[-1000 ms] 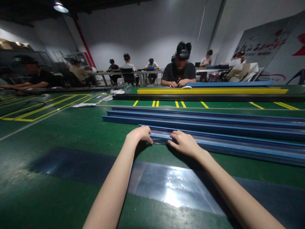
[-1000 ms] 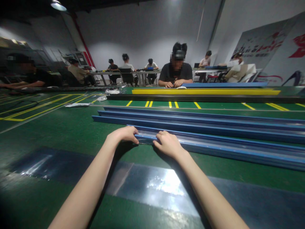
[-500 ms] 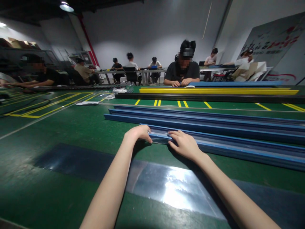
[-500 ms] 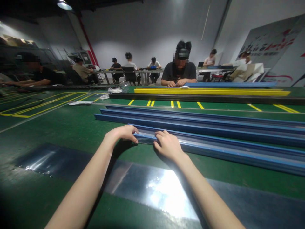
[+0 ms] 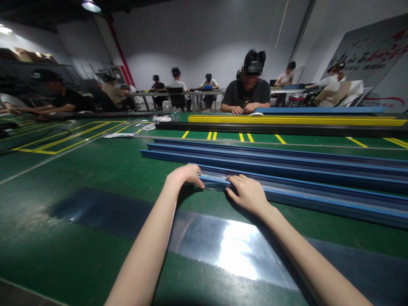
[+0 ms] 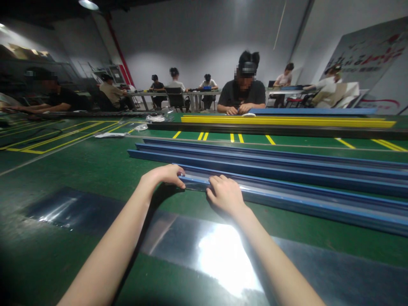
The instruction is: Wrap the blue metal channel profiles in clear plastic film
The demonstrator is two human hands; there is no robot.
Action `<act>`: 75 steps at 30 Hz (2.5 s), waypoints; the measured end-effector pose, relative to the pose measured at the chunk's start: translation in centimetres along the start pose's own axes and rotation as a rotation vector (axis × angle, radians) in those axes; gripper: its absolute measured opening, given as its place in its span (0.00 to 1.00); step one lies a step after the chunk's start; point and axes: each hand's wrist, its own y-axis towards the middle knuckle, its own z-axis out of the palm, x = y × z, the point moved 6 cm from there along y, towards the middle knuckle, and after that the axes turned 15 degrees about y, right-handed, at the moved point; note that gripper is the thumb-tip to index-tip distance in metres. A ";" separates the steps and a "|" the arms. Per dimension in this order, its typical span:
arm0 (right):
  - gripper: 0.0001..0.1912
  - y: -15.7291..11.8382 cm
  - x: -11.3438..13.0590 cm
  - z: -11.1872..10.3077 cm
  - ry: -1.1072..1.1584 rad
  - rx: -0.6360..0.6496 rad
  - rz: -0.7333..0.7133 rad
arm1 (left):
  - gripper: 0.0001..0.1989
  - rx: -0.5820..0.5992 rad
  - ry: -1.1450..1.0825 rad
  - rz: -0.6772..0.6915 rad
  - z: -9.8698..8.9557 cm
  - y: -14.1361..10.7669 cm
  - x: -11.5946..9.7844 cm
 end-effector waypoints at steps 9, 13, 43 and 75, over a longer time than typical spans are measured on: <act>0.17 0.0 0.0 0.1 -0.023 0.032 -0.021 | 0.30 -0.007 0.029 0.008 -0.1 0.0 0.0; 0.17 0.0 -0.1 0.1 -0.026 0.033 -0.015 | 0.27 -0.002 0.040 0.022 0.0 0.0 0.1; 0.16 -1.5 -2.6 -2.7 -0.057 0.157 0.243 | 0.14 -0.264 0.275 0.235 -1.4 -1.4 -7.9; 0.11 -12.4 -13.8 -9.0 -0.244 -0.022 0.312 | 0.08 -0.648 0.234 0.495 -2.4 -1.3 -24.3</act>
